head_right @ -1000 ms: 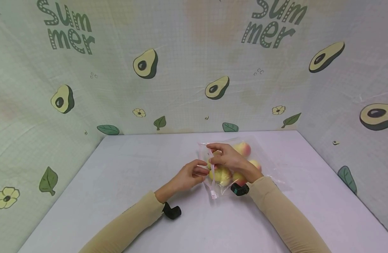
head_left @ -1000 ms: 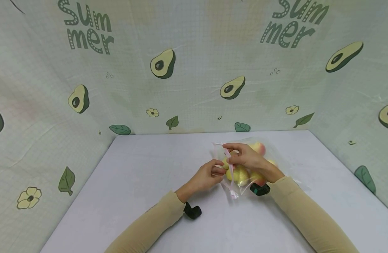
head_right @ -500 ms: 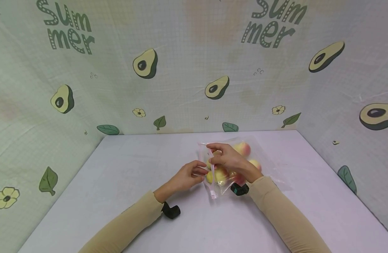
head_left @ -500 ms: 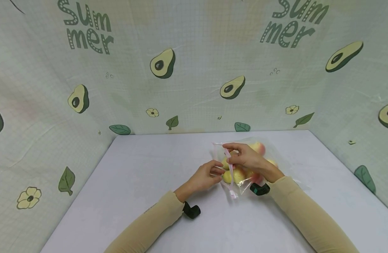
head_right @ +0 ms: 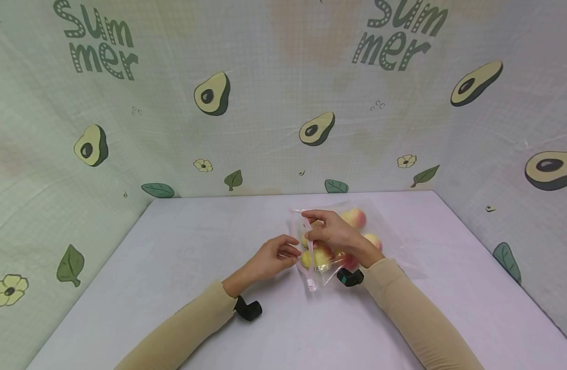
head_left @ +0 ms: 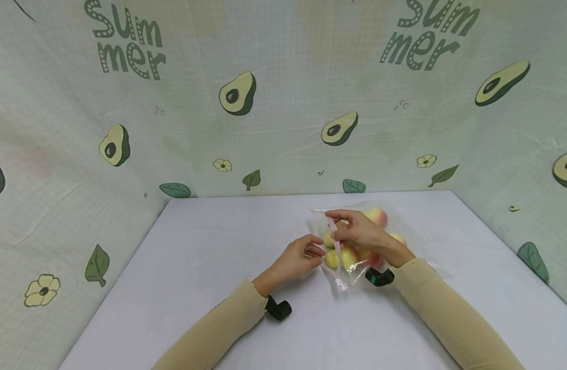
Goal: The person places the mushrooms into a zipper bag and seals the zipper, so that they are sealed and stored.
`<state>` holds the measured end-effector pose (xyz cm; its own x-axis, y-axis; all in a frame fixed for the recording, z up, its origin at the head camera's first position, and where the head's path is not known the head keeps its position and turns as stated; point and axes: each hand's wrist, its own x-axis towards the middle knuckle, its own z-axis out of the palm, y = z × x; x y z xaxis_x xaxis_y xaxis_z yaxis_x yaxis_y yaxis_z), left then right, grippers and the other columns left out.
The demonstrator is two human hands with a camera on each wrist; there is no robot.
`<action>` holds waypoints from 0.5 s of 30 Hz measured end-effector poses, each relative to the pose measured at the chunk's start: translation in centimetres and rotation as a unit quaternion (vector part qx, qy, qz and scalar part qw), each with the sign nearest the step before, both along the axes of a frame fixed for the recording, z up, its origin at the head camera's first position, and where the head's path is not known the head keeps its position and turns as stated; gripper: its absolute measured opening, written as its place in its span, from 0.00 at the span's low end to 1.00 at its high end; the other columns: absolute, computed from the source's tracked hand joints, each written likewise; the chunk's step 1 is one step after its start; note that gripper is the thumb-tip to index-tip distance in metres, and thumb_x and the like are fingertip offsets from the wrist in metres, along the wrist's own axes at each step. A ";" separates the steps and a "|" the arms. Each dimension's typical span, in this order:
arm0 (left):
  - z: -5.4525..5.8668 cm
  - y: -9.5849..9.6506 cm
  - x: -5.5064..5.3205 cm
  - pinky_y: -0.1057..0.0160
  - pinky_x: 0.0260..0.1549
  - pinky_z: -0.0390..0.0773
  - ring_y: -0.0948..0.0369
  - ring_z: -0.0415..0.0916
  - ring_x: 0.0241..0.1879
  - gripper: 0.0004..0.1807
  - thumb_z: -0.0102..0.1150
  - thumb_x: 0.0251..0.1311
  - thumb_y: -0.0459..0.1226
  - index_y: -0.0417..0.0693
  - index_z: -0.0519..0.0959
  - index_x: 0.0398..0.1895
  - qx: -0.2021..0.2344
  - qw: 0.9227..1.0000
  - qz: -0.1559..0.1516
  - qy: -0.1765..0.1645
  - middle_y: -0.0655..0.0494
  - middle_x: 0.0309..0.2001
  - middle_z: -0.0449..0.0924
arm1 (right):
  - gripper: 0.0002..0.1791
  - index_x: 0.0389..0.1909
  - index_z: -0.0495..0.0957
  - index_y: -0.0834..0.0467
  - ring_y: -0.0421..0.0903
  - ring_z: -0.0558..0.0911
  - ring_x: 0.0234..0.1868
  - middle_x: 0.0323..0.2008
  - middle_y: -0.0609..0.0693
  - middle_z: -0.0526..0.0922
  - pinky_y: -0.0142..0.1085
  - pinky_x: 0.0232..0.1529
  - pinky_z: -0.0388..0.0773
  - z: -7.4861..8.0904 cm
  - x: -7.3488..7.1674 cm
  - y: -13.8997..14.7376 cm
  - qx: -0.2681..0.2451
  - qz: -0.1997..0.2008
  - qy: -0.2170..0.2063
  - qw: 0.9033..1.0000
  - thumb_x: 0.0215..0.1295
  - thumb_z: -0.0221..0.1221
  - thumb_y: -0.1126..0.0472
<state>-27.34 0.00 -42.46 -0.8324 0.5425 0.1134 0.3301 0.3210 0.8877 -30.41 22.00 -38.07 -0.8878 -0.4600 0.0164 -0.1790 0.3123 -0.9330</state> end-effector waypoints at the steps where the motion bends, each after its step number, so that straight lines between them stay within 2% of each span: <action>1: 0.0 0.0 0.0 0.67 0.42 0.78 0.60 0.80 0.45 0.21 0.60 0.59 0.29 0.37 0.71 0.56 0.002 1.000 -0.003 -0.002 0.48 0.45 0.83 | 0.35 0.67 0.64 0.64 0.41 0.78 0.26 0.54 0.63 0.66 0.30 0.32 0.79 0.0 0.0 0.0 0.001 -0.001 0.000 1.000 0.58 0.63 0.65; 9: 0.0 0.2 0.1 0.68 0.44 0.77 0.59 0.79 0.48 0.21 0.59 0.58 0.27 0.39 0.71 0.56 0.017 0.999 -0.035 -0.015 0.46 0.48 0.82 | 0.35 0.67 0.64 0.64 0.41 0.78 0.26 0.53 0.64 0.67 0.31 0.28 0.78 0.0 0.0 0.0 -0.006 0.000 0.006 1.000 0.58 0.63 0.65; 15: -0.1 0.1 0.3 0.70 0.44 0.76 0.61 0.78 0.49 0.21 0.59 0.59 0.28 0.41 0.71 0.56 0.006 0.999 -0.031 -0.008 0.48 0.49 0.81 | 0.35 0.67 0.63 0.65 0.42 0.78 0.26 0.53 0.63 0.67 0.31 0.29 0.78 0.0 0.1 -0.1 -0.007 0.001 0.004 1.000 0.58 0.63 0.66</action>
<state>-27.07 0.14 -42.51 -0.7989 0.5919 0.1069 0.3350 0.2904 0.8963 -30.35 21.90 -38.07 -0.8871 -0.4607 0.0292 -0.1865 0.2998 -0.9356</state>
